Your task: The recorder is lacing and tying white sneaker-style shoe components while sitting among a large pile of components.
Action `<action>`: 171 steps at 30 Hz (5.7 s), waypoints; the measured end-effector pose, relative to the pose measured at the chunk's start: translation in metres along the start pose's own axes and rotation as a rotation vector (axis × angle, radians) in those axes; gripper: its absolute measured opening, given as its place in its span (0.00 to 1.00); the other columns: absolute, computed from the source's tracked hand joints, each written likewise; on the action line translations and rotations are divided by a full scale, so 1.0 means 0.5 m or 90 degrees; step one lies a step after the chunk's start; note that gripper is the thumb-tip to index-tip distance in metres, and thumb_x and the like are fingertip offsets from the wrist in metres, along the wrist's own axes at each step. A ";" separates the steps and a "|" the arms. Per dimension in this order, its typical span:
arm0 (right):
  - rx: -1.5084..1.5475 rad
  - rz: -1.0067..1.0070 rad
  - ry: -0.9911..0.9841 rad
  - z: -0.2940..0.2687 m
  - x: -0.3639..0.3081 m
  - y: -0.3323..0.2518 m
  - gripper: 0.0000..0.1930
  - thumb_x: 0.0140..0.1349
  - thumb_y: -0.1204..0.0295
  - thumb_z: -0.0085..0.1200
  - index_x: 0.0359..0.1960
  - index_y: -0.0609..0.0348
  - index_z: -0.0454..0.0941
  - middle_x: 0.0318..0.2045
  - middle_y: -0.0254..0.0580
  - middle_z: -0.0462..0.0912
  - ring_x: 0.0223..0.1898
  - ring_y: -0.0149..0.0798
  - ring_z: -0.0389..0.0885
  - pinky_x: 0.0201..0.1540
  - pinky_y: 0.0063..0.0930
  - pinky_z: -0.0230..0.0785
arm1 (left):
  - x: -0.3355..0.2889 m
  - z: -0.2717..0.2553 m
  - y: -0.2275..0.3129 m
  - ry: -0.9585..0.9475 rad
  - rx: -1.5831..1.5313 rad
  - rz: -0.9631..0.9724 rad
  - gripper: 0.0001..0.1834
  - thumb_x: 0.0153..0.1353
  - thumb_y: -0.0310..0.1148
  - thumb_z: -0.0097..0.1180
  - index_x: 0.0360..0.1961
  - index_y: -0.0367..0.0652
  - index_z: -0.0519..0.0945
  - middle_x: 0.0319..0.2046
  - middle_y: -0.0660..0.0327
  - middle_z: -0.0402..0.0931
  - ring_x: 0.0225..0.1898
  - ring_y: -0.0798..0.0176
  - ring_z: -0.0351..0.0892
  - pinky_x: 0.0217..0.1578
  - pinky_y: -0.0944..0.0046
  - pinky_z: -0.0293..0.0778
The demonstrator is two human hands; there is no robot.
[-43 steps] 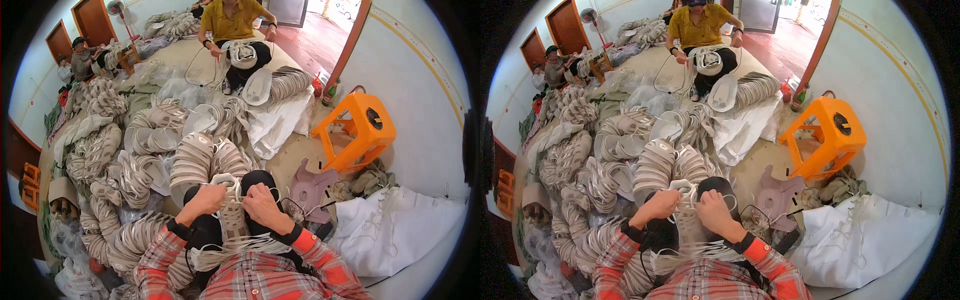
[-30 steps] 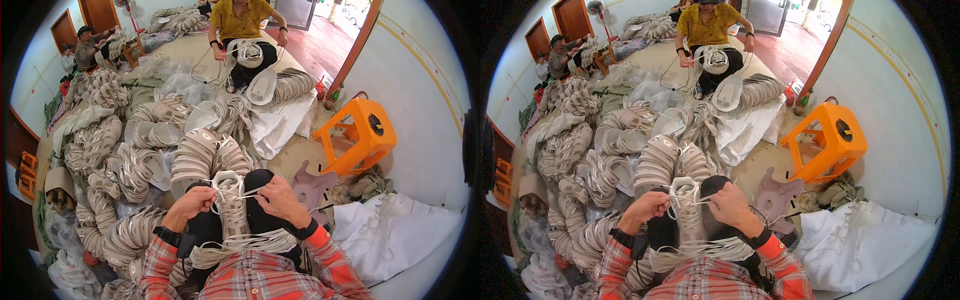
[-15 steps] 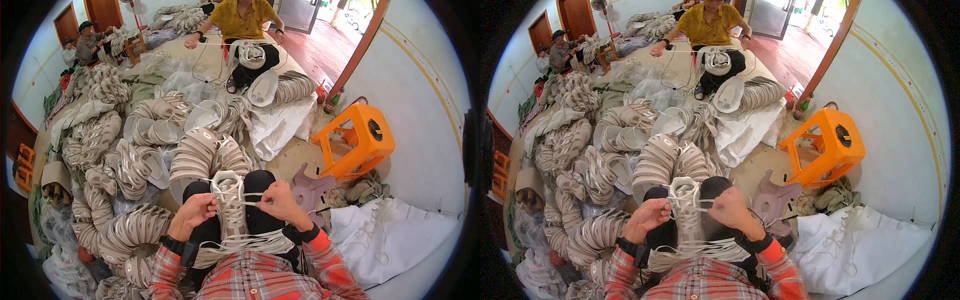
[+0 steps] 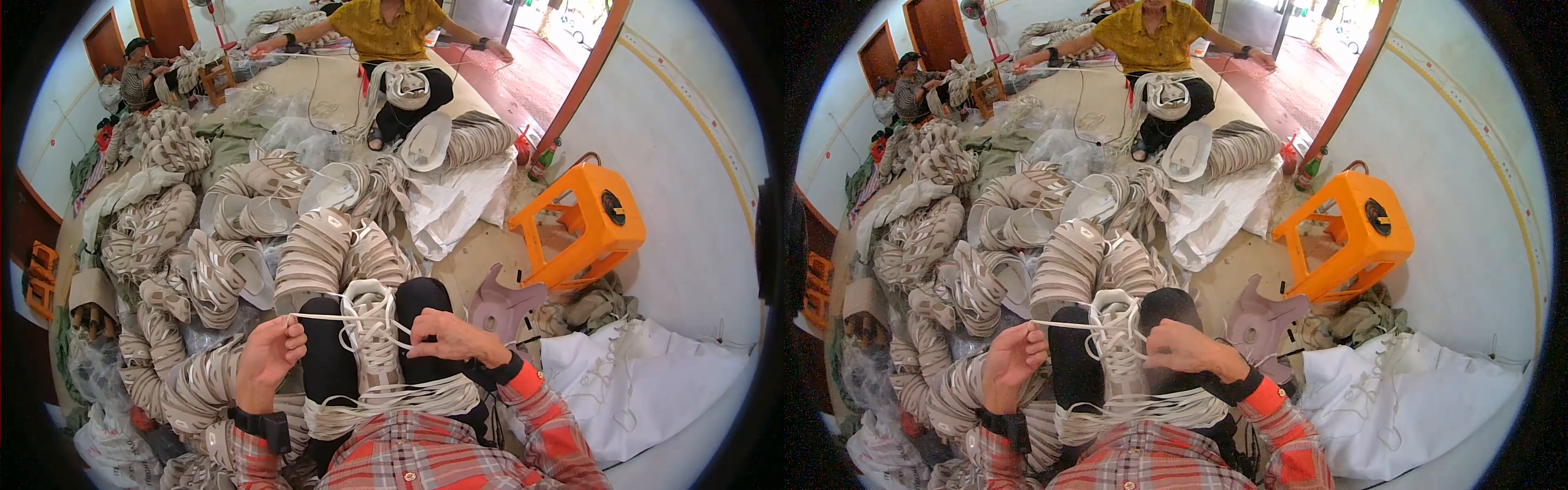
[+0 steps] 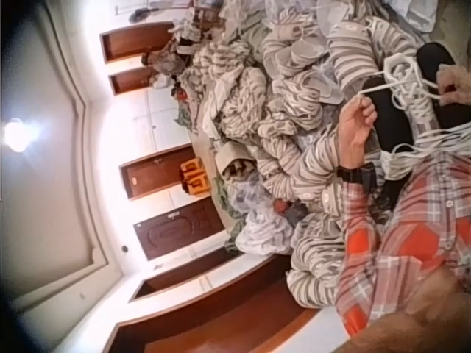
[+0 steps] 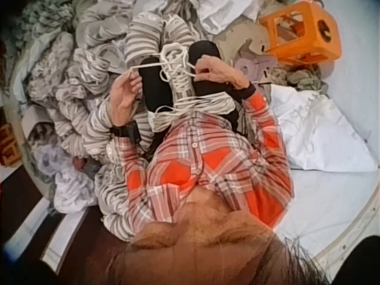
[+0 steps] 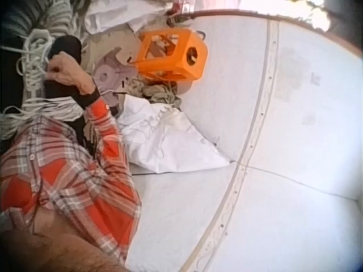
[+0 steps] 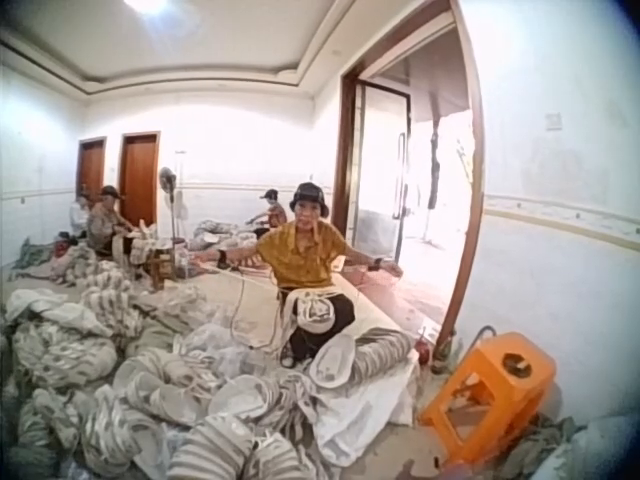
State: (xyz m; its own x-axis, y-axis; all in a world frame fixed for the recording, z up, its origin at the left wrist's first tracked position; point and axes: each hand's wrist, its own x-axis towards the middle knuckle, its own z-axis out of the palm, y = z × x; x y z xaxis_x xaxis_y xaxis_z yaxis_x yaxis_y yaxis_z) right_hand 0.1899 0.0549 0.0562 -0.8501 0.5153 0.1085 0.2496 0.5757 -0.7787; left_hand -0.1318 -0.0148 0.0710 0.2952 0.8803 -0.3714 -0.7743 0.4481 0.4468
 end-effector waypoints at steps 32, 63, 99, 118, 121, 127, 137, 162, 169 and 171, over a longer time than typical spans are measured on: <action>-0.117 0.002 0.365 0.006 0.055 -0.051 0.04 0.54 0.72 0.51 0.27 0.59 0.74 0.22 0.45 0.72 0.30 0.48 0.73 0.33 0.36 0.66 | 0.268 0.044 -0.168 0.002 1.014 0.450 0.09 0.57 0.32 0.49 0.33 0.37 0.76 0.25 0.54 0.77 0.28 0.53 0.77 0.30 0.61 0.70; -0.025 0.426 -0.359 0.032 0.225 0.320 0.21 0.47 0.59 0.60 0.38 0.61 0.77 0.26 0.37 0.79 0.26 0.32 0.74 0.27 0.27 0.65 | 0.281 -0.489 -0.131 0.391 0.603 0.263 0.40 0.44 0.27 0.61 0.59 0.37 0.57 0.51 0.48 0.68 0.49 0.55 0.70 0.49 0.61 0.65; -0.186 0.207 0.058 0.015 0.254 0.131 0.26 0.53 0.63 0.55 0.50 0.67 0.65 0.43 0.63 0.72 0.46 0.55 0.72 0.48 0.37 0.66 | 0.160 -0.379 0.104 0.483 1.009 0.236 0.22 0.52 0.40 0.51 0.43 0.32 0.74 0.39 0.43 0.75 0.44 0.42 0.72 0.44 0.55 0.66; -0.146 0.173 0.131 0.102 0.181 0.262 0.14 0.51 0.74 0.51 0.40 0.64 0.70 0.33 0.61 0.76 0.41 0.57 0.74 0.43 0.44 0.66 | 0.241 -0.050 -0.140 0.142 1.005 0.246 0.17 0.53 0.37 0.52 0.41 0.38 0.75 0.31 0.43 0.76 0.34 0.40 0.75 0.35 0.50 0.70; -0.125 0.180 0.150 0.100 0.202 0.261 0.14 0.51 0.73 0.52 0.40 0.62 0.71 0.32 0.56 0.77 0.39 0.58 0.74 0.43 0.44 0.66 | 0.268 -0.080 -0.135 0.111 1.105 0.338 0.17 0.51 0.32 0.49 0.43 0.38 0.74 0.31 0.42 0.76 0.36 0.40 0.75 0.37 0.51 0.70; -0.338 0.131 0.119 0.109 0.176 0.115 0.14 0.51 0.63 0.53 0.33 0.61 0.74 0.31 0.51 0.75 0.38 0.54 0.73 0.43 0.44 0.65 | 0.211 -0.066 -0.168 0.201 0.993 0.310 0.21 0.53 0.27 0.47 0.50 0.38 0.65 0.33 0.37 0.74 0.38 0.35 0.72 0.38 0.44 0.67; 0.073 0.099 0.028 0.066 0.163 0.106 0.13 0.51 0.62 0.50 0.31 0.59 0.75 0.29 0.49 0.77 0.33 0.51 0.75 0.34 0.39 0.67 | 0.193 -0.041 -0.180 0.226 0.989 0.351 0.18 0.56 0.23 0.42 0.49 0.34 0.66 0.34 0.36 0.73 0.39 0.35 0.73 0.37 0.43 0.68; -0.276 0.138 -0.067 0.034 0.122 0.147 0.13 0.45 0.69 0.54 0.34 0.58 0.72 0.26 0.50 0.78 0.32 0.53 0.77 0.33 0.45 0.68 | 0.284 -0.059 -0.168 -0.147 1.025 0.292 0.27 0.38 0.44 0.65 0.38 0.42 0.70 0.34 0.54 0.70 0.42 0.49 0.69 0.46 0.53 0.60; -0.040 0.196 0.017 0.028 0.094 0.150 0.15 0.46 0.70 0.57 0.36 0.58 0.69 0.22 0.44 0.75 0.26 0.42 0.76 0.29 0.33 0.67 | 0.295 -0.059 -0.229 0.075 1.291 0.446 0.23 0.35 0.37 0.62 0.35 0.43 0.70 0.35 0.55 0.71 0.42 0.52 0.69 0.46 0.53 0.59; 0.070 0.197 0.004 0.016 0.086 0.134 0.16 0.43 0.72 0.58 0.34 0.60 0.68 0.27 0.45 0.75 0.30 0.42 0.76 0.33 0.31 0.67 | 0.288 -0.040 -0.236 0.108 1.323 0.403 0.23 0.34 0.38 0.62 0.34 0.42 0.70 0.34 0.54 0.71 0.42 0.52 0.69 0.46 0.53 0.58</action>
State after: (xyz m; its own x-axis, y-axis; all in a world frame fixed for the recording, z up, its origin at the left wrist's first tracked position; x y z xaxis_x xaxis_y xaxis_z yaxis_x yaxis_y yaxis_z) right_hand 0.1667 0.1107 0.0038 -0.7386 0.6595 -0.1396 0.4439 0.3200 -0.8370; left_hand -0.0093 0.0560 -0.0516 0.1865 0.9721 0.1421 0.8570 -0.2317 0.4603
